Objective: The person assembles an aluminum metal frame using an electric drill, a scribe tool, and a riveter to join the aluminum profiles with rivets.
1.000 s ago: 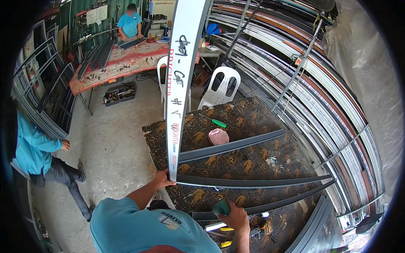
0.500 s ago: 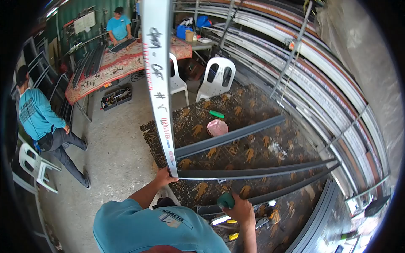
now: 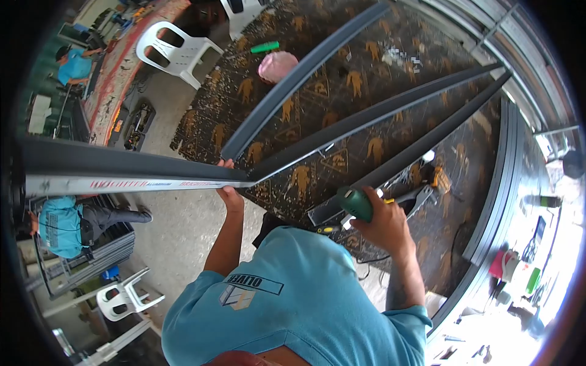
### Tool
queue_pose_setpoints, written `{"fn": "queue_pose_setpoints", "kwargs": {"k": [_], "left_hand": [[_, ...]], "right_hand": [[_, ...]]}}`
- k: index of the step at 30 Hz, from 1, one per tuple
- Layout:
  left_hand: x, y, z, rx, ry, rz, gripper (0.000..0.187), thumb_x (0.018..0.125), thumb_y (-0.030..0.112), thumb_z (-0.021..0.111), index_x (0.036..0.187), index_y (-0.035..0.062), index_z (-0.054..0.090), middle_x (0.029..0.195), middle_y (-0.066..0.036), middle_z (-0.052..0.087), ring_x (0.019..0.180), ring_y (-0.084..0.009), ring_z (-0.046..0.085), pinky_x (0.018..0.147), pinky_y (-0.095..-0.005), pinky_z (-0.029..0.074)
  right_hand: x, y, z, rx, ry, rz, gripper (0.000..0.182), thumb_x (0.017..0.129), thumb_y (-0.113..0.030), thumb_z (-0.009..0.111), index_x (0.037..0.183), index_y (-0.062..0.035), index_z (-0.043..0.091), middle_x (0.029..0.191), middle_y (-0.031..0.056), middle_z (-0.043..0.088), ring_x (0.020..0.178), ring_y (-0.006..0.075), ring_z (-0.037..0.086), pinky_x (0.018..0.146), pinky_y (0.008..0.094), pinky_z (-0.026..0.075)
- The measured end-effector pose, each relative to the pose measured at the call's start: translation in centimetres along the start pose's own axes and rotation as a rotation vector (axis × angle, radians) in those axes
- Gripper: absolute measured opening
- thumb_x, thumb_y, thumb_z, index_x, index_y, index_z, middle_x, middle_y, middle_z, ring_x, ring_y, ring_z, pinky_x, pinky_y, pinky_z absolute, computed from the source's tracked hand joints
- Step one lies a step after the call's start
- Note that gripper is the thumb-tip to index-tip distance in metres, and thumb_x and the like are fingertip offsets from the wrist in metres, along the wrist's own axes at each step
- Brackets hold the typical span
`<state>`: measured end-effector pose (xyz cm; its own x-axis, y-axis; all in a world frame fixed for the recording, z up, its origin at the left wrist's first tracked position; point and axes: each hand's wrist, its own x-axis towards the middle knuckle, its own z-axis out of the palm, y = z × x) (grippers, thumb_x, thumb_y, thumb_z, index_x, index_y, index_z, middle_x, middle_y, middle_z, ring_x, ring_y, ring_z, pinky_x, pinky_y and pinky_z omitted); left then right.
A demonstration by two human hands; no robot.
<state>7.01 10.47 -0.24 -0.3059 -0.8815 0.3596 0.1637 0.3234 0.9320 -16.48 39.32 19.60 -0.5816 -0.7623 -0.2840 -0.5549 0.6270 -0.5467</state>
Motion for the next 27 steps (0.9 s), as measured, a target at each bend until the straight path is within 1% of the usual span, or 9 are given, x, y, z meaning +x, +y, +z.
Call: {"fn": "queue_pose_setpoints", "kwargs": {"k": [1, 6, 8, 9, 10, 12, 13, 20, 27], "left_hand": [[0.1, 0.0, 0.5, 0.123, 0.058, 0.002, 0.104, 0.077, 0.084, 0.042, 0.134, -0.0028, 0.039, 0.118, -0.016, 0.055, 0.111, -0.0244, 0.053, 0.098, -0.038, 0.042], [-0.2, -3.2, 0.9, 0.15, 0.12, -0.014, 0.097, 0.078, 0.086, 0.034, 0.119, -0.0004, 0.049, 0.107, -0.013, 0.057, 0.096, -0.0221, 0.056, 0.086, -0.0374, 0.045], [0.1, -4.7, 0.1, 0.22, 0.129, 0.152, 0.092, 0.082, 0.083, 0.03, 0.112, -0.0011, 0.05, 0.103, -0.014, 0.058, 0.088, -0.0232, 0.059, 0.079, -0.0359, 0.048], [-0.1, -5.4, 0.1, 0.23, 0.123, 0.13, 0.092, 0.082, 0.083, 0.03, 0.112, -0.0011, 0.05, 0.103, -0.014, 0.058, 0.088, -0.0232, 0.059, 0.079, -0.0359, 0.048], [0.2, -5.0, 0.8, 0.278, 0.191, 0.188, 0.091, 0.082, 0.083, 0.023, 0.107, -0.0012, 0.049, 0.096, -0.013, 0.059, 0.084, -0.0222, 0.058, 0.077, -0.0335, 0.048], [0.1, -5.3, 1.5, 0.362, 0.256, 0.203, 0.092, 0.083, 0.083, 0.017, 0.101, -0.0012, 0.048, 0.09, -0.012, 0.059, 0.08, -0.0211, 0.057, 0.074, -0.0312, 0.048], [0.2, -5.5, 1.6, 0.316, 0.272, 0.233, 0.091, 0.084, 0.082, 0.016, 0.101, -0.0018, 0.048, 0.088, -0.013, 0.059, 0.077, -0.0214, 0.058, 0.072, -0.0313, 0.049], [1.0, -5.1, 2.0, 0.293, 0.252, 0.339, 0.086, 0.087, 0.078, 0.017, 0.103, -0.0016, 0.045, 0.084, -0.016, 0.06, 0.075, -0.0247, 0.06, 0.069, -0.0327, 0.053], [1.5, -4.0, 2.0, 0.344, 0.152, 0.298, 0.077, 0.091, 0.071, 0.021, 0.103, -0.0013, 0.043, 0.083, -0.016, 0.06, 0.074, -0.0253, 0.061, 0.07, -0.0349, 0.053]], "right_hand": [[0.0, 0.5, 0.1, 0.047, 0.009, 0.031, 0.069, 0.066, -0.022, 0.08, 0.128, -0.0097, 0.053, 0.091, 0.0196, 0.069, 0.085, 0.0376, 0.068, 0.079, 0.0426, 0.054], [1.3, 0.3, -1.7, 0.223, -0.055, 0.147, 0.073, 0.067, -0.021, 0.08, 0.131, -0.0045, 0.049, 0.095, 0.0194, 0.069, 0.089, 0.0318, 0.07, 0.078, 0.0382, 0.054], [2.8, 0.0, -2.2, 0.472, -0.125, 0.172, 0.066, 0.072, -0.018, 0.078, 0.129, -0.0017, 0.05, 0.098, 0.0169, 0.068, 0.091, 0.0279, 0.068, 0.078, 0.0376, 0.053], [4.0, 1.0, -1.7, 0.615, -0.182, 0.041, 0.062, 0.078, -0.02, 0.076, 0.129, -0.0008, 0.047, 0.101, 0.0137, 0.066, 0.089, 0.0221, 0.066, 0.072, 0.0339, 0.054], [5.3, 0.8, -1.1, 0.616, -0.197, 0.061, 0.062, 0.078, -0.02, 0.076, 0.129, -0.0008, 0.047, 0.101, 0.0137, 0.066, 0.089, 0.0221, 0.066, 0.072, 0.0339, 0.054], [8.8, -0.6, 1.2, 1.154, -0.305, 0.258, 0.062, 0.083, -0.025, 0.074, 0.132, -0.0006, 0.044, 0.099, 0.012, 0.064, 0.083, 0.0178, 0.065, 0.065, 0.0296, 0.055], [10.1, -0.9, 2.1, 1.21, -0.356, 0.246, 0.064, 0.085, -0.026, 0.072, 0.134, -0.0002, 0.04, 0.102, 0.0114, 0.062, 0.082, 0.0147, 0.064, 0.061, 0.0251, 0.054], [17.2, -1.5, 7.7, 1.266, -0.544, 0.402, 0.063, 0.087, -0.026, 0.07, 0.134, 0.0017, 0.039, 0.105, 0.0146, 0.061, 0.082, 0.0157, 0.064, 0.06, 0.0266, 0.056], [20.4, -1.0, 10.2, 1.237, -0.632, 0.404, 0.064, 0.086, -0.028, 0.071, 0.133, 0.0029, 0.04, 0.097, 0.0146, 0.063, 0.077, 0.0161, 0.064, 0.058, 0.0276, 0.056]]}}
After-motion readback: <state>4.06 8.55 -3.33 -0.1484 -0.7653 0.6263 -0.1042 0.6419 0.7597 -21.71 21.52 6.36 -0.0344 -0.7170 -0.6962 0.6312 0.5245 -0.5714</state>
